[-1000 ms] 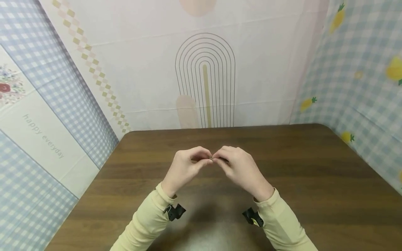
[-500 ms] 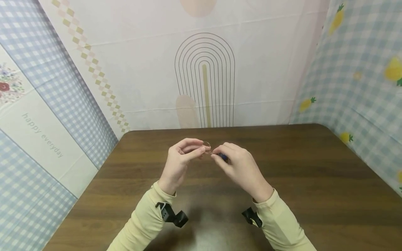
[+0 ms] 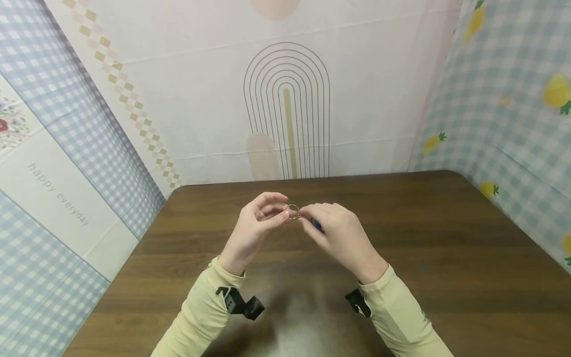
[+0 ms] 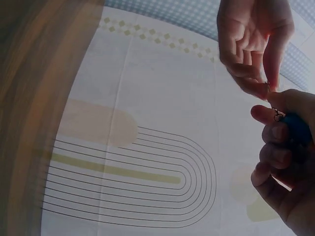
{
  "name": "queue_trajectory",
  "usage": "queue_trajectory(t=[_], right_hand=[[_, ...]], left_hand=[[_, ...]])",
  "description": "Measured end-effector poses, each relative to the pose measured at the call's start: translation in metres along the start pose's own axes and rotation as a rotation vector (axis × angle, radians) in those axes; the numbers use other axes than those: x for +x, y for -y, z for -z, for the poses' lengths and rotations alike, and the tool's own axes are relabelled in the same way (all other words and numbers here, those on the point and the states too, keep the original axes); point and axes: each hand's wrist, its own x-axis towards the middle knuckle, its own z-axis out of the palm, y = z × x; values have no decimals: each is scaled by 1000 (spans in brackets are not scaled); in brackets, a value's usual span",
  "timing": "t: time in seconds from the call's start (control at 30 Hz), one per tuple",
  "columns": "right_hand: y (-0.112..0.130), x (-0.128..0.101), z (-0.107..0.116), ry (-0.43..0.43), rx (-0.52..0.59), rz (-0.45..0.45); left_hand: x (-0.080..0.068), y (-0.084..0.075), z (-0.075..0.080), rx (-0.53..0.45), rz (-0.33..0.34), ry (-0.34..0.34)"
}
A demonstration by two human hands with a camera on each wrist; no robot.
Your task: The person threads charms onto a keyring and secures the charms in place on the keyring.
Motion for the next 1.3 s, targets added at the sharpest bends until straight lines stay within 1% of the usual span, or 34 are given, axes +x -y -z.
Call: queue_trajectory(t=[0.13,0.23,0.37,0.5,0.57,0.63,0.73,0.83,0.97,1.03,1.17,1.3], right_hand=[[2,-1,-1,14,-33,-6],[4,-2,-1,16,-50,5],[5,-3,-1,6,-45,20],[6,-3,-2,5,-30,12],[6,-3,-1,6,-23,-9],[6,-3,0,8,-20,-31],[5,-3,1,13,-23,-51],[3,-3,1,19,-35,-49],[-2,-4,0,23,-48,-27],[-5,-4,0,23,-51,-12],[-10,-3,-1,19,-49,3],[-15,-2,0,33,-35,-6]], left_hand=[[-2,-1,-2,75,-70,-45],[-3,0,-2,120,-102,-64],[-4,0,-1,160,-113,-48],[-4,0,0,166,-92,0],[-5,-2,-1,134,-74,33],[-5,-1,-1,118,-63,43],[-6,1,-1,105,-57,26],[-4,5,-1,129,-63,-25],[1,7,-3,122,-49,-69],[3,8,-4,108,-35,-72],[8,11,-4,77,10,-31],[12,14,-5,44,50,20]])
